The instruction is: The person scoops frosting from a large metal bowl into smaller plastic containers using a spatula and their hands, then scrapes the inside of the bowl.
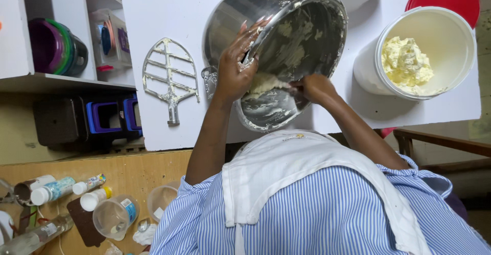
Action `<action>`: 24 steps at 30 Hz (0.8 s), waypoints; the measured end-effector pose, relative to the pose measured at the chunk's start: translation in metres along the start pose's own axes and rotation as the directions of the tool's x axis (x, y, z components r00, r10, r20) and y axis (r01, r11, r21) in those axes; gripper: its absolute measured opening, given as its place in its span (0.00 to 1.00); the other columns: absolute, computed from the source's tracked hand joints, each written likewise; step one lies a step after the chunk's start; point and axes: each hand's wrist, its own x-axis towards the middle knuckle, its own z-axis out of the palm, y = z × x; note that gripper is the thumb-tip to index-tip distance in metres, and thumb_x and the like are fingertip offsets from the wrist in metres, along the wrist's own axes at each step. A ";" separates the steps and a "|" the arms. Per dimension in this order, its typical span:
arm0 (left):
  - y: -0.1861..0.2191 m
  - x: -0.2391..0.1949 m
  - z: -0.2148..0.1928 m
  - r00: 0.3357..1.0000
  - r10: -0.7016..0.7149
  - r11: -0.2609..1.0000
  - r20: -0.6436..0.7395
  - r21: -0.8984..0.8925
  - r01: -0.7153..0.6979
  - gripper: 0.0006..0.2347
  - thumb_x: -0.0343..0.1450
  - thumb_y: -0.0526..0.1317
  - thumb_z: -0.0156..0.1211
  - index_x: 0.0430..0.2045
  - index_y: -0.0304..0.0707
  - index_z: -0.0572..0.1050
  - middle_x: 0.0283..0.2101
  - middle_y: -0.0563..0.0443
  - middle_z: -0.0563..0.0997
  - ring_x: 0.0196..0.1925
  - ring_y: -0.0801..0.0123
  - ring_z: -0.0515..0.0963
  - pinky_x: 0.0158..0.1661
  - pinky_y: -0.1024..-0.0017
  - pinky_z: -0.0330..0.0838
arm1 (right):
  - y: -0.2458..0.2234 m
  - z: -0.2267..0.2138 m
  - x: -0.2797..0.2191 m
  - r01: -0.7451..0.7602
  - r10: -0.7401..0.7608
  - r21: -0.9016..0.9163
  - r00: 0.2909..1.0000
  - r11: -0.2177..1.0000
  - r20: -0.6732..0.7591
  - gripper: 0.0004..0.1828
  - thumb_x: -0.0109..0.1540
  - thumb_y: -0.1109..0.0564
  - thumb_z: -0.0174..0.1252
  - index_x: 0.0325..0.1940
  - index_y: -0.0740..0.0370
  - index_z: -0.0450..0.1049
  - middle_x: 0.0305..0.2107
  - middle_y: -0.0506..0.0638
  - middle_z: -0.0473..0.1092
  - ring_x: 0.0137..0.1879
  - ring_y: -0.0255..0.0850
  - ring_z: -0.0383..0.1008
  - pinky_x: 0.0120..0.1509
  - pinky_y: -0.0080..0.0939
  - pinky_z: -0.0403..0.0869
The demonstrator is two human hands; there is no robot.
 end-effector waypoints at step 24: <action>-0.044 0.002 -0.046 0.979 0.125 0.991 -0.158 -0.034 -0.132 0.21 0.69 0.24 0.62 0.58 0.21 0.71 0.62 0.20 0.71 0.69 0.35 0.64 0.70 0.42 0.51 | 0.038 -0.025 -0.161 0.447 0.114 0.657 0.769 0.607 -0.630 0.19 0.61 0.61 0.67 0.57 0.58 0.80 0.13 0.50 0.70 0.17 0.30 0.62 0.20 0.29 0.63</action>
